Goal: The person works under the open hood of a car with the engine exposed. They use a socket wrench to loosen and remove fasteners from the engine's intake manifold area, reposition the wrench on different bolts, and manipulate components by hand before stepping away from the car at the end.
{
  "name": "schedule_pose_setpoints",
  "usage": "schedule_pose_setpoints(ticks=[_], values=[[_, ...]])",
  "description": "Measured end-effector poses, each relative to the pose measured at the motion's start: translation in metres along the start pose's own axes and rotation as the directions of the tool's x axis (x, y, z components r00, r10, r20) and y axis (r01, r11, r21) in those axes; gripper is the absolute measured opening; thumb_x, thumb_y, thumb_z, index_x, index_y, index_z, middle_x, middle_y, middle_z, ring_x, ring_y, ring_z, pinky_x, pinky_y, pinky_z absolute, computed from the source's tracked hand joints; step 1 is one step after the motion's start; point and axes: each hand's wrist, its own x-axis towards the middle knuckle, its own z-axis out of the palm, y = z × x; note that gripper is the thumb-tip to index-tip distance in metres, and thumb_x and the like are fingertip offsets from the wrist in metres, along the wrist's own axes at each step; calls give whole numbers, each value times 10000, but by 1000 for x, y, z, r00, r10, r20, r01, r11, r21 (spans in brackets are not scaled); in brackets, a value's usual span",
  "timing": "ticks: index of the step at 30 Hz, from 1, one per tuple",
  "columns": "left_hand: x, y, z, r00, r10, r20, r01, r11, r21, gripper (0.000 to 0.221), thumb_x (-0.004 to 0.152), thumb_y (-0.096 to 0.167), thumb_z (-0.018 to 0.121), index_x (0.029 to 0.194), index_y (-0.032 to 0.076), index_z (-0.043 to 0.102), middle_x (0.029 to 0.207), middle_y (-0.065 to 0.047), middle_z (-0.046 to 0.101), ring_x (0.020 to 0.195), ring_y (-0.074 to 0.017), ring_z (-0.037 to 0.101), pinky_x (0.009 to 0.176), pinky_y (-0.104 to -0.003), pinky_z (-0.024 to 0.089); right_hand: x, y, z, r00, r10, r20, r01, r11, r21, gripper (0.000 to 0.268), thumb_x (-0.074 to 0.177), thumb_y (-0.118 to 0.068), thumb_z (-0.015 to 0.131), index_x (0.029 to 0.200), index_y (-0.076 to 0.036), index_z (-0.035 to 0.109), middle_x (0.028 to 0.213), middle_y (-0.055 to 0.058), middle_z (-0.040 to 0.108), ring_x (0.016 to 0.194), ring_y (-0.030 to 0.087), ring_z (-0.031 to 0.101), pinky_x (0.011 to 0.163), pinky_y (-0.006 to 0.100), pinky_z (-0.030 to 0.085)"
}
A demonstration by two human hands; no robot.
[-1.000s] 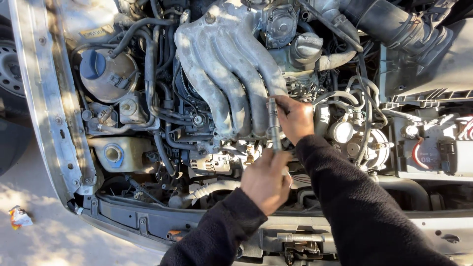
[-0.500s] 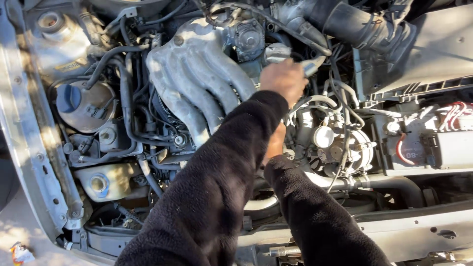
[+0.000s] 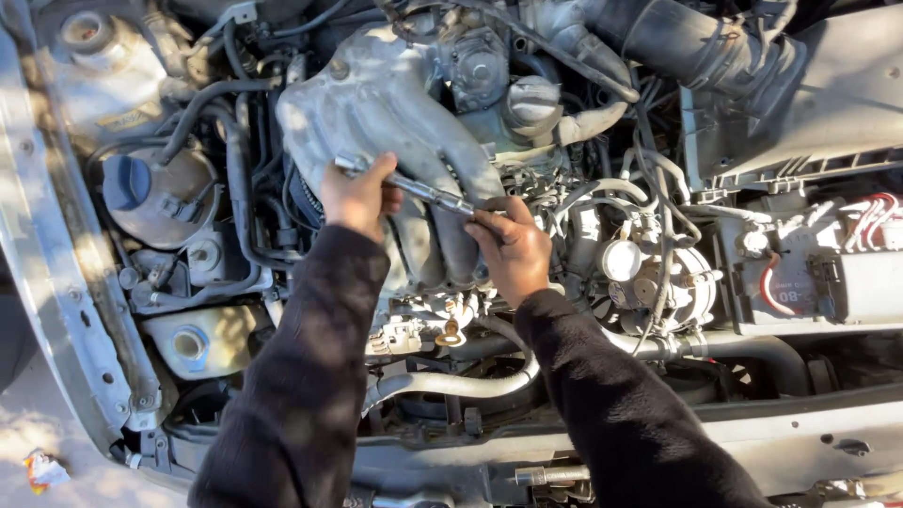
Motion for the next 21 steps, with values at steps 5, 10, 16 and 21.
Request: schedule_pose_setpoints(ticks=[5, 10, 16, 21], values=[[-56, 1, -45, 987, -135, 92, 162, 887, -434, 364, 976, 150, 752, 1140, -32, 483, 835, -235, 713, 729, -324, 796, 594, -372, 700, 19, 13, -10, 982, -89, 167, 100, 994, -53, 161, 908, -327, 854, 1033, -226, 840, 953, -26, 749, 894, 285, 764, 772, 359, 612], [-47, 0, -34, 995, -52, 88, 86, 899, -430, 592, 1009, 142, 708, 1471, -10, 371, 868, -264, 650, 798, -395, 797, 662, -420, 741, 24, 7, -17, 972, -119, 201, 112, 993, 46, 120, 950, -195, 817, 1053, -135, 829, 900, 57, 747, 876, 340, 762, 762, 383, 589], [-63, 9, -45, 998, -21, 57, 37, 952, -304, 332, 1009, 202, 716, 1182, -2, 519, 826, -239, 724, 674, -321, 795, 526, -358, 699, 19, 4, -17, 980, -125, 155, 115, 991, 66, 116, 970, -175, 816, 1047, -89, 820, 897, 83, 744, 857, 326, 759, 770, 365, 578], [-134, -13, -80, 943, 277, 182, -282, 959, 5, 207, 903, 114, 821, 926, 19, 639, 565, -172, 675, 416, -232, 654, 419, -300, 516, 16, 9, -12, 979, -143, 143, 132, 988, 79, 108, 981, -161, 802, 1049, -77, 813, 928, 91, 736, 881, 307, 753, 791, 361, 573]])
